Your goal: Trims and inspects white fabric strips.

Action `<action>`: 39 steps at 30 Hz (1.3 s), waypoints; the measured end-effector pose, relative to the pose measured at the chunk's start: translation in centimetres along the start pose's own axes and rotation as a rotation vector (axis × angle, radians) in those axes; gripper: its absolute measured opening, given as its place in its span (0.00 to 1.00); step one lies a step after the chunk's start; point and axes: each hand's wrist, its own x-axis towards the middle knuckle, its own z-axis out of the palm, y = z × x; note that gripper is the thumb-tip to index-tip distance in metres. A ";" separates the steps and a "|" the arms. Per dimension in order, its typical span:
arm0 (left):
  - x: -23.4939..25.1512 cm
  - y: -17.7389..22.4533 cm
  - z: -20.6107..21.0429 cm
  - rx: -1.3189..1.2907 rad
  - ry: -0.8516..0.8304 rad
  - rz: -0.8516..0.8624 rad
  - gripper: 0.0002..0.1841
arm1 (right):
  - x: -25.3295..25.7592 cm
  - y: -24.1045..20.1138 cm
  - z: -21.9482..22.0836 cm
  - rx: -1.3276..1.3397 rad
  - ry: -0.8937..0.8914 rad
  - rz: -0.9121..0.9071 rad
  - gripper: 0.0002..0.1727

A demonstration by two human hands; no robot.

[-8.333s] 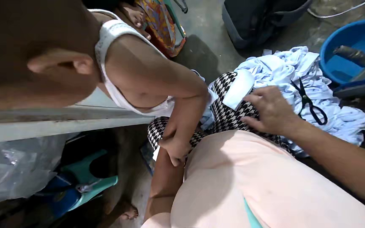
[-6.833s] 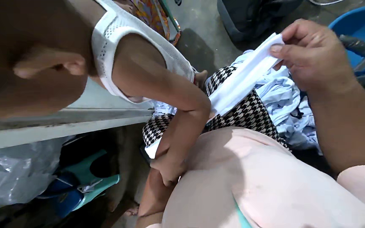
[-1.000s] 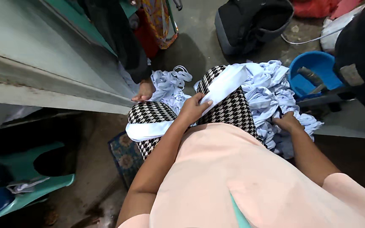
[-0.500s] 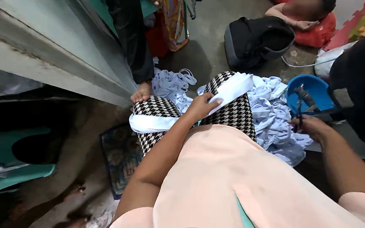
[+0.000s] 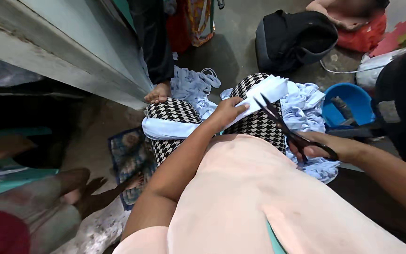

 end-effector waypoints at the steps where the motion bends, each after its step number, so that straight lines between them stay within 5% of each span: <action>1: 0.0 0.1 0.0 -0.015 0.005 -0.004 0.14 | -0.4 0.5 0.4 0.016 -0.040 0.043 0.50; 8: 0.0 0.7 0.3 -0.105 0.012 -0.031 0.13 | -0.3 0.9 2.1 0.116 -0.039 0.240 0.50; 15: 0.0 0.6 0.6 -0.180 -0.003 -0.050 0.13 | 2.9 -1.0 2.6 0.126 0.042 0.167 0.32; 33: 0.2 0.5 1.4 -0.198 0.021 -0.020 0.11 | 3.8 0.7 5.1 0.148 0.348 0.087 0.13; 39: 0.1 0.7 1.2 -0.236 0.026 -0.032 0.10 | 4.0 -1.6 3.5 0.133 0.221 0.174 0.20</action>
